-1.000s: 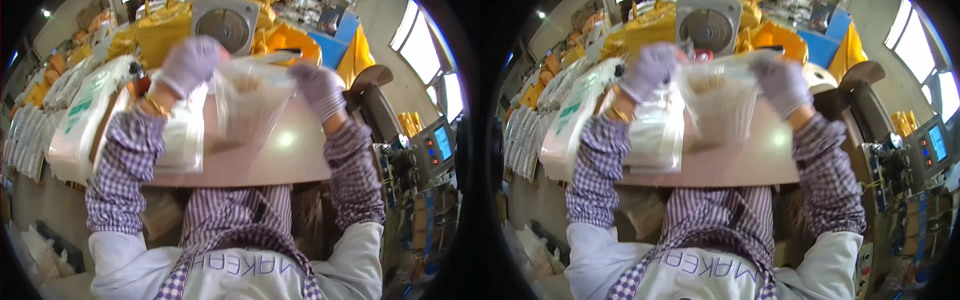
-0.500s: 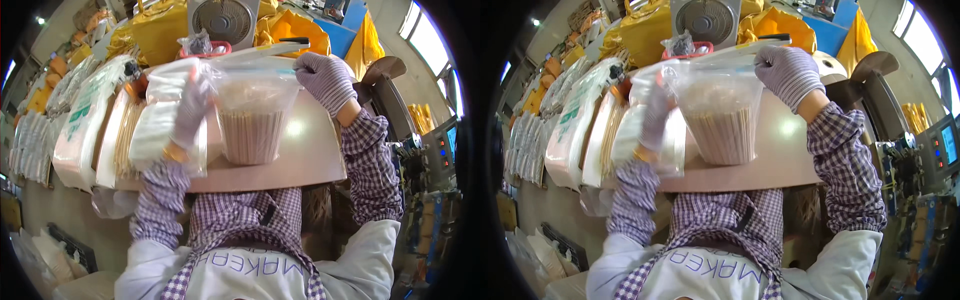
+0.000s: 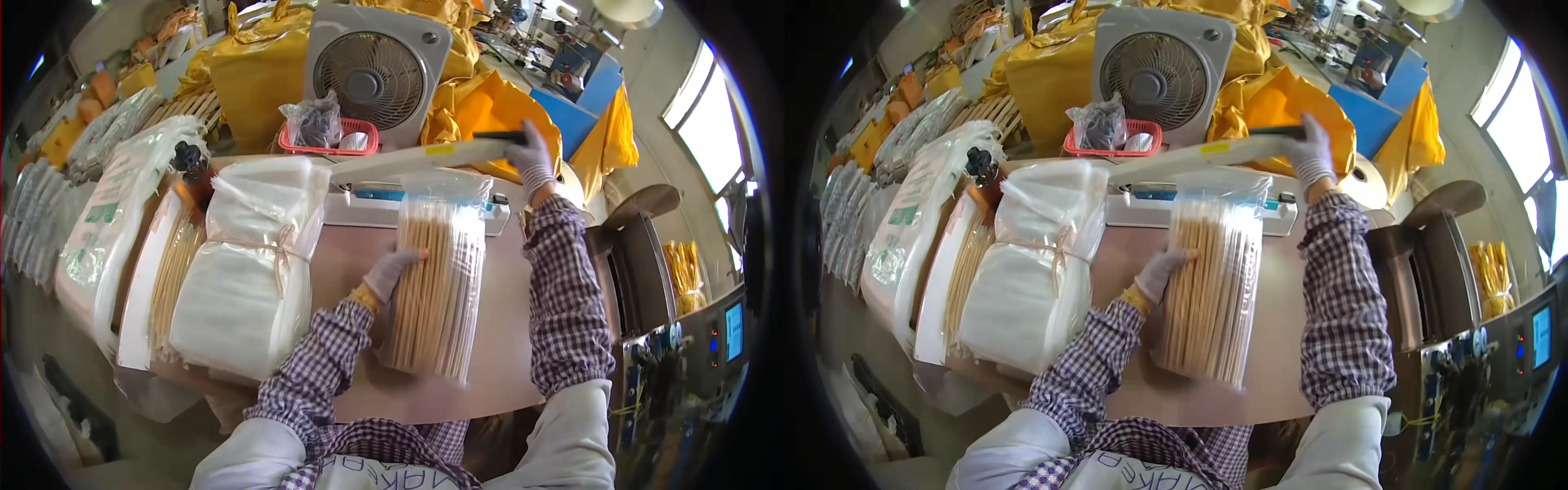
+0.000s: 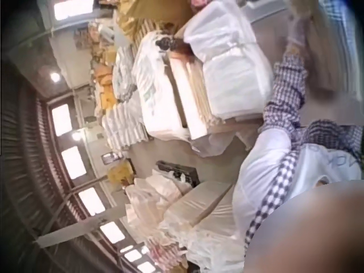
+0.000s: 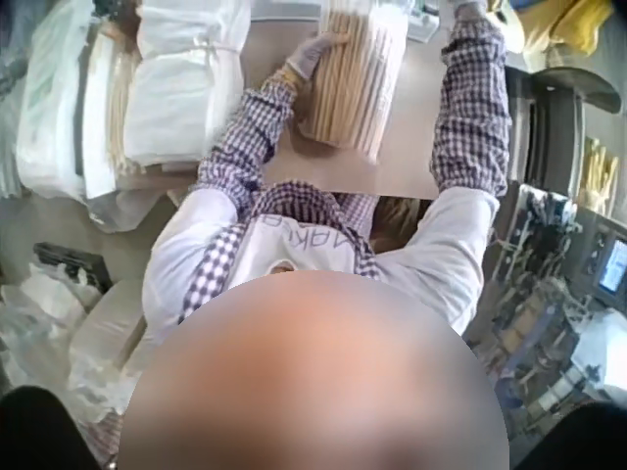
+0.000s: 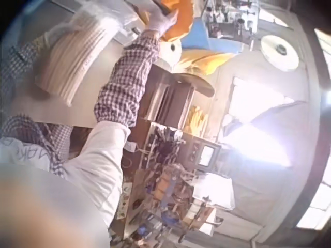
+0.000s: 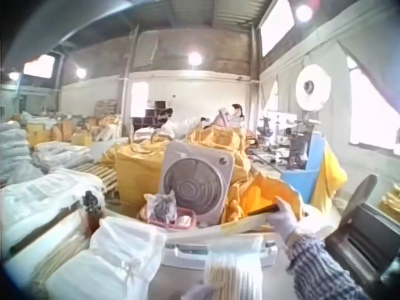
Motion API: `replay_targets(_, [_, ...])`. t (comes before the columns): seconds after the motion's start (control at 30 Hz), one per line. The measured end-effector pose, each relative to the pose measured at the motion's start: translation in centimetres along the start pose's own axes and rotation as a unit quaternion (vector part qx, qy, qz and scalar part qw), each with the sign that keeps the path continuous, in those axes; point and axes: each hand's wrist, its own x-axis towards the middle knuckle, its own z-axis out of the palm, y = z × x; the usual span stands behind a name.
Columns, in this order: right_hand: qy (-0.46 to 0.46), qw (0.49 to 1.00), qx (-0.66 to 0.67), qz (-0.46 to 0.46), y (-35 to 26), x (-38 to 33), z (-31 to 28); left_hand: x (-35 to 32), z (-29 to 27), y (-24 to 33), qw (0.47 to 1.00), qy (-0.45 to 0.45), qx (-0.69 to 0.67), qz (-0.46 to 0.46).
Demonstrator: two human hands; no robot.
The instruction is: Gathering bundles of wooden sticks, placing them into plastic bags, and sealing the bags using a heat sealer.
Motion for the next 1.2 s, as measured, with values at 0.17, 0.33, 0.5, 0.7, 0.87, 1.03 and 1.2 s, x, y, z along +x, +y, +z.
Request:
replay_targets(0.17, [-0.093,0.985,-0.097,-0.11,-6.3,1.1,-3.4,5.2,-4.1,0.1,0.99,0.101,0.086,0.046])
replay_targets(0.33, [-0.31,0.879,-0.363,0.025,-0.9,-7.9,1.2,5.5,-2.7,0.0,0.99,0.114,0.078,0.004])
replay_targets(0.5, [-0.247,0.904,-0.348,-0.003,-2.2,-9.2,3.0,3.2,-2.7,0.9,0.979,0.143,0.141,0.016])
replay_targets(0.7, [-0.122,0.937,-0.254,-0.204,2.3,-8.9,3.6,-6.8,-0.5,-2.0,0.849,0.2,0.489,-0.033])
replay_targets(0.87, [-0.109,0.904,-0.391,-0.134,8.3,-6.8,5.0,-28.4,-5.1,-0.4,0.946,0.13,0.278,-0.104])
replay_targets(1.03, [-0.122,0.897,-0.415,-0.088,8.8,-6.6,8.1,-47.1,-15.3,8.6,0.522,0.718,0.44,0.138])
replay_targets(1.2, [-0.1,0.861,-0.492,-0.077,9.7,-5.5,5.8,-48.2,-28.8,16.7,0.243,0.704,0.64,-0.189])
